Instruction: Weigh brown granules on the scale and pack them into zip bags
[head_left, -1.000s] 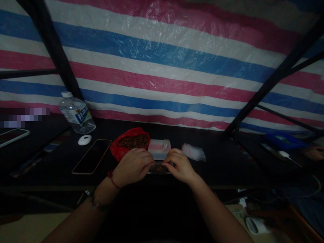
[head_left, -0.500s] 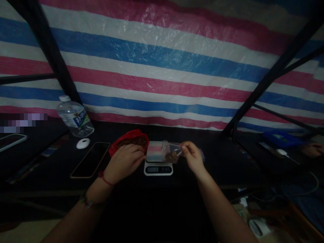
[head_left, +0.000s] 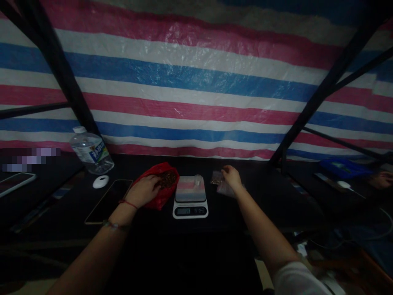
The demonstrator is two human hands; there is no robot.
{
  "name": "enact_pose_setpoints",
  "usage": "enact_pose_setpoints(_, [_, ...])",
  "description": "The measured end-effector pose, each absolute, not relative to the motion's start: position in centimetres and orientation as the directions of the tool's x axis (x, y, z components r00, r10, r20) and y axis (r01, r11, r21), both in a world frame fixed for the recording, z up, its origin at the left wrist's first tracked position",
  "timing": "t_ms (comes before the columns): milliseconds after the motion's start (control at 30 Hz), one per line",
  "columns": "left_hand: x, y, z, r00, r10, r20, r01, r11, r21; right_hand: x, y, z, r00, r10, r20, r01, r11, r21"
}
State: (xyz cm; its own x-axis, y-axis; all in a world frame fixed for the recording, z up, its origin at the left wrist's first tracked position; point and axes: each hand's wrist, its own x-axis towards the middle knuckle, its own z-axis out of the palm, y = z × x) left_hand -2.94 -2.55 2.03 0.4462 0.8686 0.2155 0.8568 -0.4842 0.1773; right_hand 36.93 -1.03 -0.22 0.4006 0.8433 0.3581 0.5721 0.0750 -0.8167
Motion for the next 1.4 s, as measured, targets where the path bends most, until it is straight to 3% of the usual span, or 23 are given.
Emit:
enact_pose_setpoints(100, [-3.0, -1.8, 1.5, 0.401, 0.908, 0.119, 0.904, -0.414, 0.111, 36.0, -1.9, -0.3, 0.287, 0.81, 0.511, 0.736, 0.155, -0.659])
enact_pose_setpoints(167, [-2.9, -1.4, 1.3, 0.406, 0.908, 0.105, 0.907, -0.414, 0.08, 34.4, -2.9, -0.3, 0.158, 0.823, 0.546, 0.755, 0.255, -0.604])
enact_pose_setpoints(333, [-1.8, -0.7, 1.1, 0.39, 0.917, 0.085, 0.916, -0.395, 0.064, 29.5, -3.7, -0.5, -0.215, 0.855, 0.473, 0.724, 0.464, -0.51])
enact_pose_setpoints(433, [-1.3, -0.5, 0.9, 0.376, 0.921, 0.1, 0.924, -0.381, 0.041, 27.5, -2.9, -0.7, -0.318, 0.856, 0.407, 0.722, 0.497, -0.481])
enact_pose_setpoints(733, [-1.2, -0.1, 0.8, 0.397, 0.9, 0.181, 0.91, -0.411, 0.051, 25.7, 1.1, 0.9, -0.173, 0.813, 0.556, 0.523, 0.555, -0.647])
enact_pose_setpoints(900, [-1.0, 0.0, 0.6, 0.309, 0.939, 0.149, 0.949, -0.315, 0.014, 25.6, 0.7, -0.4, -0.106, 0.861, 0.498, 0.414, 0.494, -0.765])
enact_pose_setpoints(1167, [-0.8, 0.1, 1.0, 0.366, 0.926, 0.098, 0.929, -0.369, 0.023, 26.1, -1.5, 0.4, -0.269, 0.82, 0.506, 0.468, 0.57, -0.675])
enact_pose_setpoints(1400, [-0.6, 0.3, 0.8, 0.36, 0.932, 0.043, 0.933, -0.361, 0.011, 25.5, -1.9, 0.1, -0.293, 0.824, 0.484, 0.523, 0.562, -0.64])
